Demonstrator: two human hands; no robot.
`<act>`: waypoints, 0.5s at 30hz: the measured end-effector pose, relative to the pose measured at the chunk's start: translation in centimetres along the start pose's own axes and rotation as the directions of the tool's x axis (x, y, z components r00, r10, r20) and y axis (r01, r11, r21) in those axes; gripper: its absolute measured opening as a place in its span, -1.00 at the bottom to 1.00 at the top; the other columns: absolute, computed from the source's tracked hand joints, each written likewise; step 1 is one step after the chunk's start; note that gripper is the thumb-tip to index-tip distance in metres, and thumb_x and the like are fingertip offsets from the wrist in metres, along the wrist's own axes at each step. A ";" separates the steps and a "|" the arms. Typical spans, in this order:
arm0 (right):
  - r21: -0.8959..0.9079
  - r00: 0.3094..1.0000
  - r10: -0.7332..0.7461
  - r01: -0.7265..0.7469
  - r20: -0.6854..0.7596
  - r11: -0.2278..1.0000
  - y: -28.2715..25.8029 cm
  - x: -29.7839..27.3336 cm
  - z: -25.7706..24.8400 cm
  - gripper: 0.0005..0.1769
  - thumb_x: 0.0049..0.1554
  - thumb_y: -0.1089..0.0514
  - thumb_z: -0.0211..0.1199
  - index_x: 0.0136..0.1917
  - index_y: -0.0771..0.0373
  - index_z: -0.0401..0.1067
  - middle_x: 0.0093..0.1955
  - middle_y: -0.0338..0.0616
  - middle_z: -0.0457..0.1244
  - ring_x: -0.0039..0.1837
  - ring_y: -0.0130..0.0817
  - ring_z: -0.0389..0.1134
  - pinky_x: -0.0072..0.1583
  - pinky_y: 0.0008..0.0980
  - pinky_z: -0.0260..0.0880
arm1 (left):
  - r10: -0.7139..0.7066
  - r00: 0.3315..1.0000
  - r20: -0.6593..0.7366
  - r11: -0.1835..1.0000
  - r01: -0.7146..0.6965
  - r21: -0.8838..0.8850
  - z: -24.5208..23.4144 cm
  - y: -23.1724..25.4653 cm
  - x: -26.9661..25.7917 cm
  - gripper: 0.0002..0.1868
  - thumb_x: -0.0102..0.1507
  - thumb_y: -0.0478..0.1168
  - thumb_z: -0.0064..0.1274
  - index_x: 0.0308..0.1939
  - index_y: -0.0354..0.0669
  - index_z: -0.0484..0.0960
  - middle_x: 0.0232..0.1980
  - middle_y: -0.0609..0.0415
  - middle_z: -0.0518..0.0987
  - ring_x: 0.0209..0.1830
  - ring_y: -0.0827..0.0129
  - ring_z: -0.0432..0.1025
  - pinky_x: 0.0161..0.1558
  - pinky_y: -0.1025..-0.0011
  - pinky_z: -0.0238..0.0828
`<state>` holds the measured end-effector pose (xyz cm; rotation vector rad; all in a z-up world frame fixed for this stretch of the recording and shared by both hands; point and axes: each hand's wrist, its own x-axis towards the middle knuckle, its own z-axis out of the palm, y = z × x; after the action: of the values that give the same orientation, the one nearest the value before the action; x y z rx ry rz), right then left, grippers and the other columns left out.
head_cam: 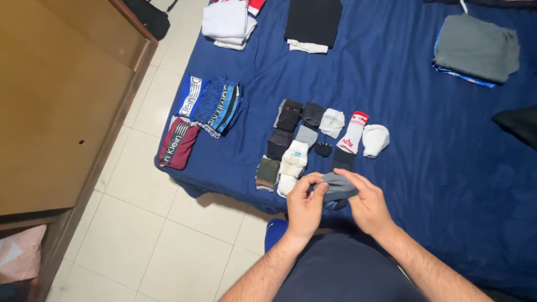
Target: The person takes various socks from a dresser drawer and arranges them in a grid on a bed.
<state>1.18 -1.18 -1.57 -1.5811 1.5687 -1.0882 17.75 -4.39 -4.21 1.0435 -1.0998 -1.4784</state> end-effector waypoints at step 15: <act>0.130 0.872 0.486 -0.475 -0.065 0.870 4.4 3.5 4.1 -0.55 0.41 -0.08 -0.07 0.00 0.27 0.49 -0.17 -0.19 0.36 -0.10 -0.44 0.36 -0.03 -0.43 0.37 | -0.065 0.994 0.092 0.993 0.056 0.103 -0.1 -1.9 1.7 -0.65 0.27 -0.40 0.18 0.10 -0.31 0.47 0.01 0.05 0.50 -0.14 0.47 0.47 -0.17 0.53 0.48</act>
<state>2.64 -5.42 -6.92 -0.9917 1.8050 -0.9555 17.18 -5.84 -6.18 1.0939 -1.2301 -1.5474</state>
